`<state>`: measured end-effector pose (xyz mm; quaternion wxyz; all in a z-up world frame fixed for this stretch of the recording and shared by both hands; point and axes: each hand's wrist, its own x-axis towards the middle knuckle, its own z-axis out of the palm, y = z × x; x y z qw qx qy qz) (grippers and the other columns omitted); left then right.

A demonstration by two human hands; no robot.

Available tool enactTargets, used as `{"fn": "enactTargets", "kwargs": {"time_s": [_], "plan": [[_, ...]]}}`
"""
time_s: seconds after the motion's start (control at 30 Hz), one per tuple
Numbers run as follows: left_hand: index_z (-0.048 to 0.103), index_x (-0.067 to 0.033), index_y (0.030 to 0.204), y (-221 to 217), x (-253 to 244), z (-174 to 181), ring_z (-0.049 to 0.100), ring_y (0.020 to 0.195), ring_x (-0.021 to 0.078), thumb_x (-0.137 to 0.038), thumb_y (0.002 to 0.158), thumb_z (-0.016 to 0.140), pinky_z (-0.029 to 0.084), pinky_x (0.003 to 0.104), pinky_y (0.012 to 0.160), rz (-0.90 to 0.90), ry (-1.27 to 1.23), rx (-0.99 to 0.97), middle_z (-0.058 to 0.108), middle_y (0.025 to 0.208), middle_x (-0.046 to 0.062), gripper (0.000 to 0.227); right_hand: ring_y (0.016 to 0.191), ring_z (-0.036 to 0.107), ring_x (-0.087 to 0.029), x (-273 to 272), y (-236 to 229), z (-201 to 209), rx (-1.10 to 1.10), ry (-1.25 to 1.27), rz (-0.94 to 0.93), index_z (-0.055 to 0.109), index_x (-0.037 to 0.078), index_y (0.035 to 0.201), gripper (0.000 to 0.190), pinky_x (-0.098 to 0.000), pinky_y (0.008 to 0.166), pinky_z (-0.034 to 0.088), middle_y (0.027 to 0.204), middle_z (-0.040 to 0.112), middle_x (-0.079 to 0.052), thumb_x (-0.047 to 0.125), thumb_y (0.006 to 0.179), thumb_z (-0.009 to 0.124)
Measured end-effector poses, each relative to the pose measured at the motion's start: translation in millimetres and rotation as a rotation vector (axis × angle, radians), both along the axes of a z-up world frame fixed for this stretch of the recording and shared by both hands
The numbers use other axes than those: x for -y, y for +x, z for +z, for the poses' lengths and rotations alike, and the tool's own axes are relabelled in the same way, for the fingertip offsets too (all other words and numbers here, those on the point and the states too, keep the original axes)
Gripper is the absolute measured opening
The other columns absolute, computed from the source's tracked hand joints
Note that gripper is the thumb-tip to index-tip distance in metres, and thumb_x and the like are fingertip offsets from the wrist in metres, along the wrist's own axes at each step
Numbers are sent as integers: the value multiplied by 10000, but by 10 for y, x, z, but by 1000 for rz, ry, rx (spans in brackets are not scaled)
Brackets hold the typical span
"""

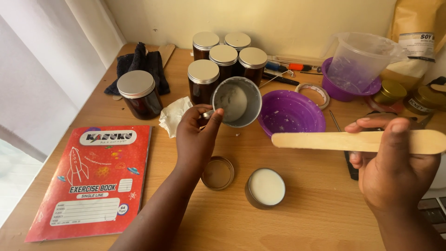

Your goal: Stirring and mixing a thick white substance, likely wax or a cosmetic base, in a metal cup and a bowl using a wooden stick.

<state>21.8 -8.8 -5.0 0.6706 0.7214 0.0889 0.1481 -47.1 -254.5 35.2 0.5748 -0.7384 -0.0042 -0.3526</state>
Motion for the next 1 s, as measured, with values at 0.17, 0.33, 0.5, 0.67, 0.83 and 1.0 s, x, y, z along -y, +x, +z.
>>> {"fn": "enactTargets", "kwargs": {"time_s": [0.17, 0.33, 0.5, 0.67, 0.83, 1.0], "plan": [[600, -122, 727, -85, -76, 287, 450, 532, 72, -292, 752, 717, 373, 231, 530, 184, -139, -245, 562, 577, -20, 208, 395, 527, -168, 148, -94, 103, 114, -328, 438, 560, 40, 834, 622, -204, 352, 344, 1070, 667, -205, 622, 916, 358], [507, -101, 656, -66, -196, 326, 530, 507, 93, -210, 720, 694, 500, 218, 554, 240, -321, -259, 590, 540, 65, 225, 1082, 652, -153, 5, -213, -39, -110, -714, 833, 645, 196, 1158, 340, -189, 575, 662, 1240, 590, -83, 196, 849, 504], [328, -148, 545, -33, -343, 339, 394, 434, 111, -201, 705, 668, 417, 241, 470, 376, -346, -136, 319, 526, -25, 380, 1348, 344, -393, -423, -130, -136, 181, -1294, 834, 515, -27, 1268, 722, -448, 1053, 354, 1271, 476, -124, 420, 770, 788], [344, -154, 523, -87, -440, 439, 300, 534, 83, -249, 698, 659, 421, 244, 478, 409, -329, -126, 282, 528, -54, 373, 1364, 339, -349, -325, -13, -145, 254, -1436, 805, 479, -29, 1295, 742, -414, 1078, 329, 1360, 422, -144, 365, 745, 784], [372, -153, 534, -100, -524, 488, 318, 529, 85, -281, 686, 664, 404, 249, 477, 439, -300, -127, 297, 527, -54, 353, 1354, 375, -344, -226, 100, -161, 222, -1365, 782, 423, -16, 1345, 947, -430, 1063, 378, 1365, 446, -144, 375, 620, 890], [368, -175, 514, -137, -556, 560, 386, 590, 71, -286, 655, 646, 348, 259, 509, 449, -346, -114, 393, 564, -58, 331, 1365, 386, -362, -211, 216, -213, 297, -1352, 627, 357, -18, 1381, 984, -429, 1027, 419, 1360, 475, -156, 375, 633, 862]]}}
